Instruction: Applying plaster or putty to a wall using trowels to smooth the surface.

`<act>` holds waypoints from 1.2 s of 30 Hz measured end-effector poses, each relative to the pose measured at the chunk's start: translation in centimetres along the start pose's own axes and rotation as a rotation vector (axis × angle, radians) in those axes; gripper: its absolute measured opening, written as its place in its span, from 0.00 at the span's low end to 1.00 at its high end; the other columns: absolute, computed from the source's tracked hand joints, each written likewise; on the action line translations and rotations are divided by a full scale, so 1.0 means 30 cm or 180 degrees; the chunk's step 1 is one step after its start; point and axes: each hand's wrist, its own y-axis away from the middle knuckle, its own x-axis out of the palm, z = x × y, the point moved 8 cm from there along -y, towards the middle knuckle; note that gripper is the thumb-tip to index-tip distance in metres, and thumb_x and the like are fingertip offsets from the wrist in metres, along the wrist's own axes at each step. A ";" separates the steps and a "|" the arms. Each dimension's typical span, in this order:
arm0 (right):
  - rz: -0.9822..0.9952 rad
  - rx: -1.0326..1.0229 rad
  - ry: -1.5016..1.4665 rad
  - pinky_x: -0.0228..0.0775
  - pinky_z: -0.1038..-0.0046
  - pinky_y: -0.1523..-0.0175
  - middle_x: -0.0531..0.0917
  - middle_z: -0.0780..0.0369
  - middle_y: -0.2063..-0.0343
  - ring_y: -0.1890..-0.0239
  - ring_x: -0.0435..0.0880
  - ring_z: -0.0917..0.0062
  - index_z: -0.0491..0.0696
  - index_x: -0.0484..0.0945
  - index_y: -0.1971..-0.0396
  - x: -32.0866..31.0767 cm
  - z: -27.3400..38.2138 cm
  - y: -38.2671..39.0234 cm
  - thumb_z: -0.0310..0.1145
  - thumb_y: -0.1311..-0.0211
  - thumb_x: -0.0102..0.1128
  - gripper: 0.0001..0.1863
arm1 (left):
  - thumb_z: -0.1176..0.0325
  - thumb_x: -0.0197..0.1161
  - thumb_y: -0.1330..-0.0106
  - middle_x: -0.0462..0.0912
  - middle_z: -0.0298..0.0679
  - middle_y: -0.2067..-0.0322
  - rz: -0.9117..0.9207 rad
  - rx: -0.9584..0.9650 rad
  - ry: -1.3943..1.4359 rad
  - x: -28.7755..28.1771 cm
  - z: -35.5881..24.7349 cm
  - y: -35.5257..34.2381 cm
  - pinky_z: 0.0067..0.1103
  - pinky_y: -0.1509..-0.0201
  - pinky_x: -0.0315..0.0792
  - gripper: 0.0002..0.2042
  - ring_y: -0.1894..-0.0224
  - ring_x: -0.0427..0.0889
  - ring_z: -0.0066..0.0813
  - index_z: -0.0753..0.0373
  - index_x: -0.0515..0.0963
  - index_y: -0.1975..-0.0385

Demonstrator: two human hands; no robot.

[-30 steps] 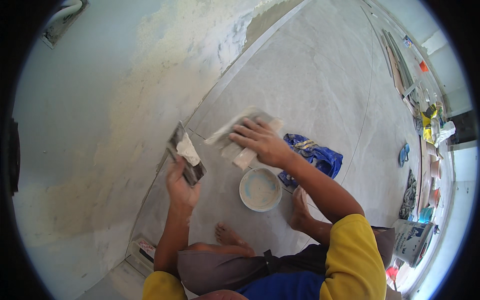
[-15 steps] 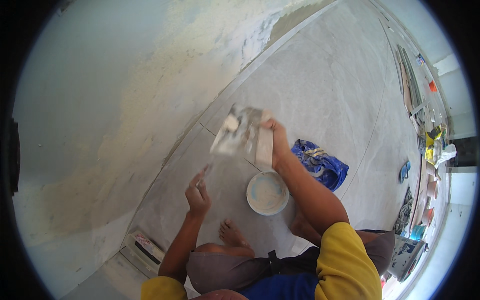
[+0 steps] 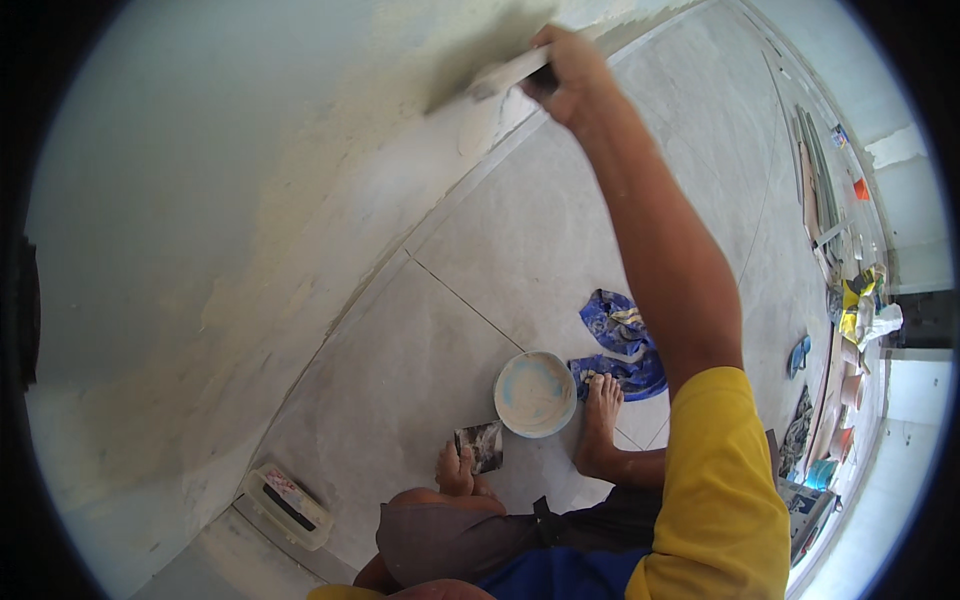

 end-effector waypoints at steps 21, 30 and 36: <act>-0.0896 -0.2137 0.2334 0.69 0.65 0.56 0.80 0.48 0.65 0.61 0.80 0.61 0.39 0.69 0.47 -0.152 -0.485 0.026 0.20 0.56 0.55 0.29 | 0.47 0.44 0.34 0.67 0.55 0.52 0.0530 0.0126 -0.0761 -0.002 -0.095 -0.011 0.50 0.48 0.54 0.23 0.49 0.61 0.56 0.63 0.69 0.57; 0.0239 -0.1859 0.1904 0.66 0.66 0.47 0.75 0.49 0.51 0.51 0.75 0.54 0.42 0.66 0.43 0.230 -0.702 0.640 0.18 0.53 0.59 0.32 | 0.45 0.45 0.35 0.67 0.53 0.52 0.0213 -0.0061 -0.0782 0.061 0.060 -0.027 0.52 0.43 0.51 0.22 0.45 0.60 0.57 0.58 0.70 0.56; -0.0987 -0.0273 0.0374 0.71 0.68 0.69 0.78 0.60 0.76 0.73 0.77 0.73 0.39 0.75 0.71 -0.262 -0.648 0.310 0.31 0.48 0.57 0.10 | 0.46 0.44 0.34 0.68 0.57 0.55 0.0529 0.0122 -0.0648 0.042 -0.002 -0.034 0.52 0.46 0.53 0.23 0.48 0.62 0.59 0.63 0.69 0.59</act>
